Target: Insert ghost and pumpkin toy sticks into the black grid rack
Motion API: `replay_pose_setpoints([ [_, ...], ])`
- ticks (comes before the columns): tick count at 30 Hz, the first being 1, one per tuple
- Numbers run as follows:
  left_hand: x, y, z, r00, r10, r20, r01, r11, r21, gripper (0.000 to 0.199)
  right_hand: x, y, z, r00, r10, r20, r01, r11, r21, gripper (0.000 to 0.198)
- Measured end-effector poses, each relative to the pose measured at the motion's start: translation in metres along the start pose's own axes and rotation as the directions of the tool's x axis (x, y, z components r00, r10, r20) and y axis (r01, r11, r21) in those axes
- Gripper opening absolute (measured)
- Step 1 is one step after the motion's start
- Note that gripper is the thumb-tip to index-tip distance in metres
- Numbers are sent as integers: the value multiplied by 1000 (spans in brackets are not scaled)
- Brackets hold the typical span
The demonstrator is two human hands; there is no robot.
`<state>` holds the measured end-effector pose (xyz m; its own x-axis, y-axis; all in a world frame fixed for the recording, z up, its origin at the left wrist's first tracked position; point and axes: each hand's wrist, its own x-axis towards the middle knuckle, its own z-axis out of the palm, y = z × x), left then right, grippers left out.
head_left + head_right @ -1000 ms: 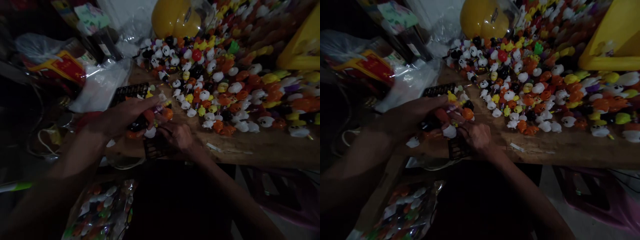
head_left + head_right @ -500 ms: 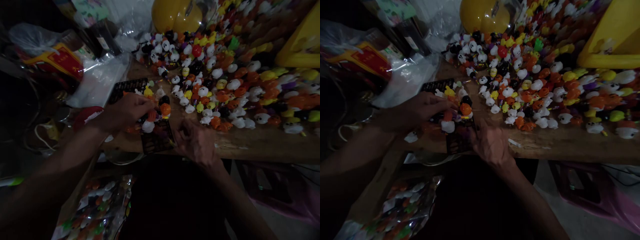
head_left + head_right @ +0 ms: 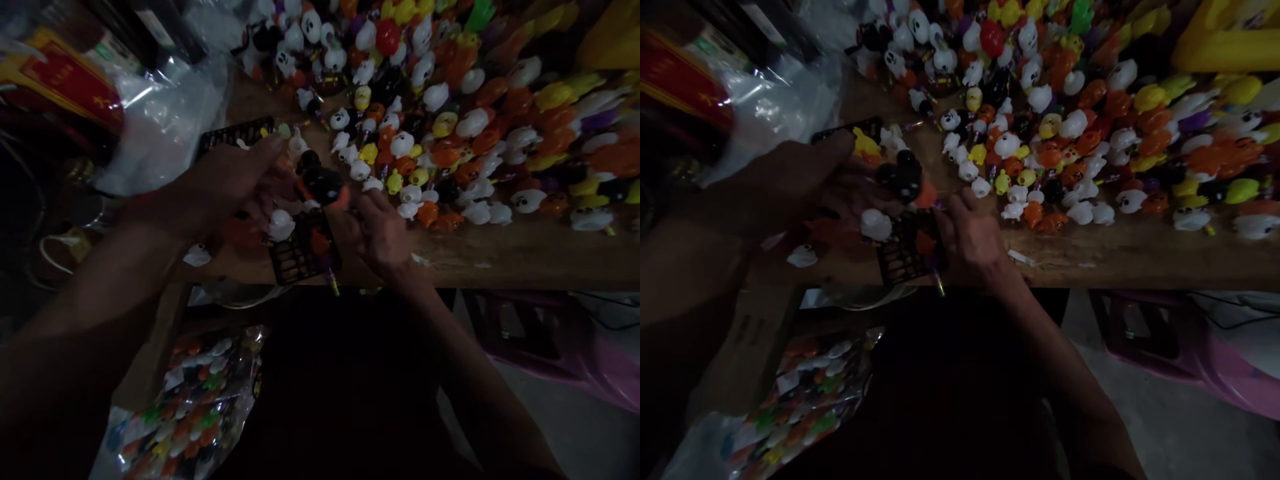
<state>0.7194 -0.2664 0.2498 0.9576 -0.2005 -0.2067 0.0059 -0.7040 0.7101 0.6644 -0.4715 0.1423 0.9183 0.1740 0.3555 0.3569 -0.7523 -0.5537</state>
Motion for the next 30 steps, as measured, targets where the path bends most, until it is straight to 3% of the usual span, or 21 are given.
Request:
replay_pose_setpoints([
  [2, -5, -1, 0, 999, 5, 41, -7, 999, 51, 54, -19, 14, -5, 995, 85, -47, -85, 996, -12, 16],
  [4, -12, -4, 1, 992, 114, 57, -122, 975, 186, 40, -35, 24, -6, 980, 197, -32, -199, 979, -53, 17],
  [9, -24, -17, 5, 928, 363, 86, -361, 817, 450, 36, -45, 20, -6, 892, 451, -28, -436, 843, -314, 33],
  [12, -21, -26, 6, 859, 495, 131, -463, 644, 609, 36, -47, -5, -9, 901, 433, 0, -400, 833, -382, 31],
  [14, -14, -30, 5, 806, 562, 187, -521, 522, 676, 38, -53, -29, -6, 906, 392, 160, -312, 873, -376, 31],
  [17, -1, -38, 3, 721, 634, 280, -599, 367, 712, 41, -65, -57, 7, 808, 403, 430, -248, 894, -373, 26],
  [19, 5, -43, 1, 653, 688, 318, -659, 308, 687, 43, -67, -64, 13, 758, 446, 475, -267, 877, -399, 23],
  [21, 7, -47, -2, 610, 730, 308, -695, 306, 650, 42, -63, -63, 13, 751, 474, 459, -285, 861, -422, 24],
  [22, 6, -48, -2, 610, 733, 303, -703, 324, 633, 40, -59, -60, 10, 759, 470, 450, -282, 861, -423, 24],
  [24, 3, -48, -3, 639, 712, 289, -705, 393, 590, 36, -48, -55, 2, 795, 432, 425, -260, 877, -404, 23],
  [28, -4, -43, -3, 733, 642, 226, -655, 574, 492, 37, -20, -54, -15, 917, 234, 323, -152, 953, -261, 23],
  [30, -5, -43, -4, 747, 629, 215, -649, 618, 444, 37, -5, -57, -16, 954, 137, 268, -95, 982, -164, 21],
])
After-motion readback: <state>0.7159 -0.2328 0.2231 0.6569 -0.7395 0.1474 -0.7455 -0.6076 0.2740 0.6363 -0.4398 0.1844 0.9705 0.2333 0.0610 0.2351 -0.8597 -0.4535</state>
